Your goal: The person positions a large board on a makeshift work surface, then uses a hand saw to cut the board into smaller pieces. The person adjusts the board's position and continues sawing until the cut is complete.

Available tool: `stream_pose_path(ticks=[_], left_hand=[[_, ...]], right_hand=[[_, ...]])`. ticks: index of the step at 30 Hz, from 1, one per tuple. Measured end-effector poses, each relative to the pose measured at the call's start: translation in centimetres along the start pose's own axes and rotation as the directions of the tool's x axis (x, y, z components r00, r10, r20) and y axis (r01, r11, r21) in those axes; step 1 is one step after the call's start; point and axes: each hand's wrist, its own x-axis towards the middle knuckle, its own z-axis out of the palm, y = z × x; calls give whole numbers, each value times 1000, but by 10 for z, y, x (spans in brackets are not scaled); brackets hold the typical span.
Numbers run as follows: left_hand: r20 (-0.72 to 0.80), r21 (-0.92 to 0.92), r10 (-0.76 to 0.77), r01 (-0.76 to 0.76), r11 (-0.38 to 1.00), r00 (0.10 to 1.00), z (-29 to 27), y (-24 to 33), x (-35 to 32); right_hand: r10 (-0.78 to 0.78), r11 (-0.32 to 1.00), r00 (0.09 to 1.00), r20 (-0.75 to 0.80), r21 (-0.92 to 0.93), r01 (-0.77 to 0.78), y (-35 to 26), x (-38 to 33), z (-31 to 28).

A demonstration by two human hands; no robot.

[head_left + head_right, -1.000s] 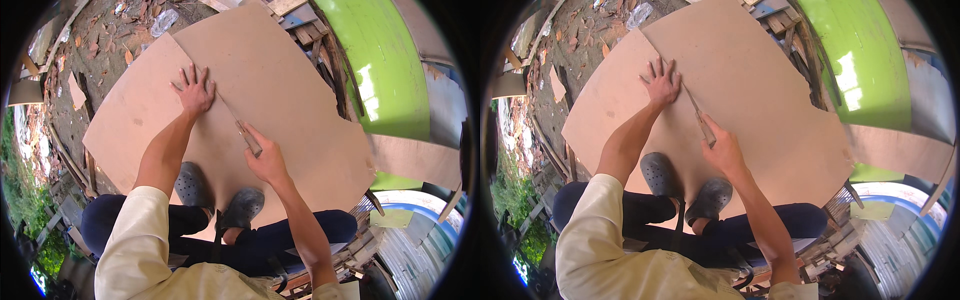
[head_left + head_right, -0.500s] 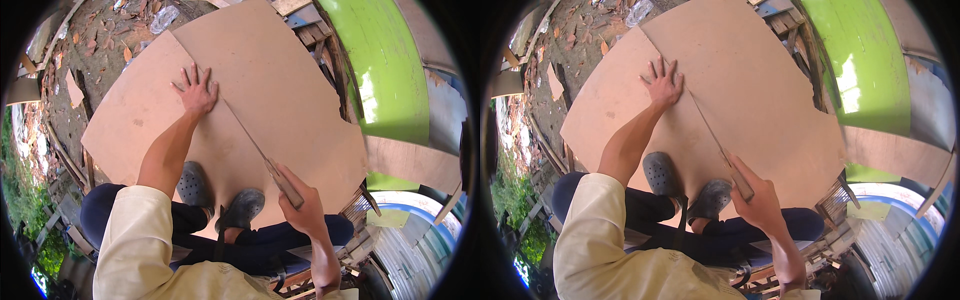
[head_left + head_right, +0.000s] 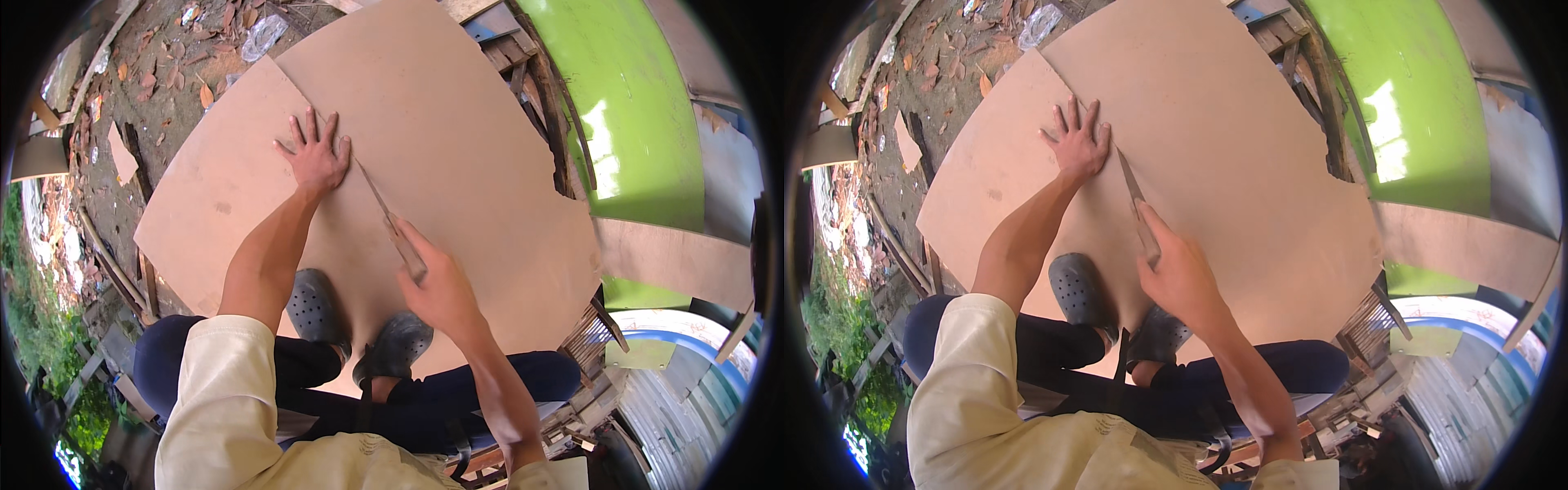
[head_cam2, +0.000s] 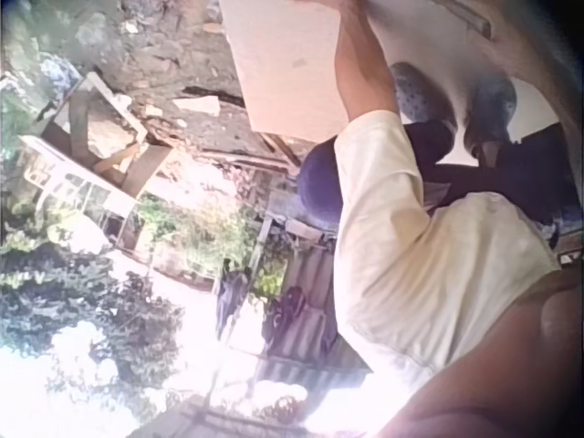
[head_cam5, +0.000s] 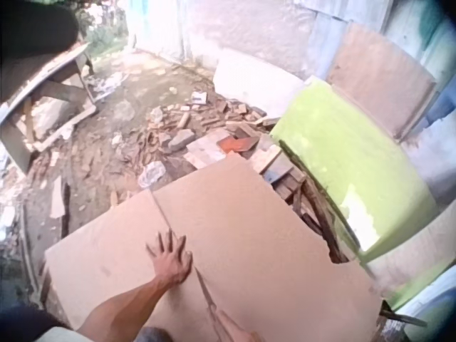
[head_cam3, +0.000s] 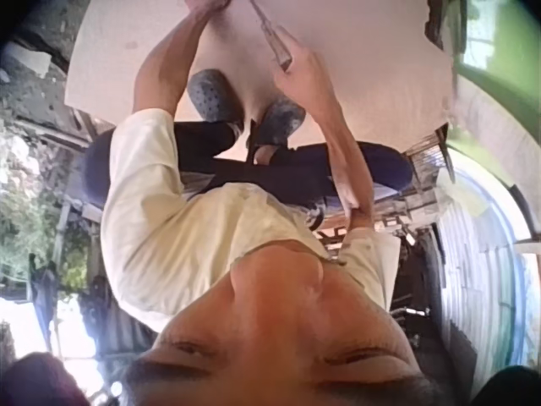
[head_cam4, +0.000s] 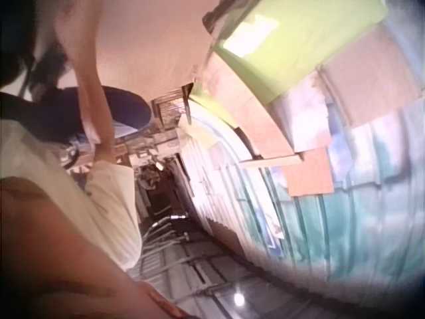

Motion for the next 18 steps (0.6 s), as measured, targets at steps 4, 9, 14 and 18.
stream_pose_path(ticks=[4,9,14,18], left_hand=[[-3,8,6,-6,1000,1000,0,-7,-3],[-9,10,11,-11,1000,1000,-1,-6,-4],[13,16,6,-6,1000,1000,-4,0,1],[54,55,-4,1,998,999,-6,2,-1]], right_hand=[[-42,999,999,8,15,42,2,-64,-34],[-200,980,977,-69,-30,199,27,-46,-19],[63,998,997,48,-5,-63,35,47,22],[-19,1000,1000,-13,-7,18,47,37,25]])
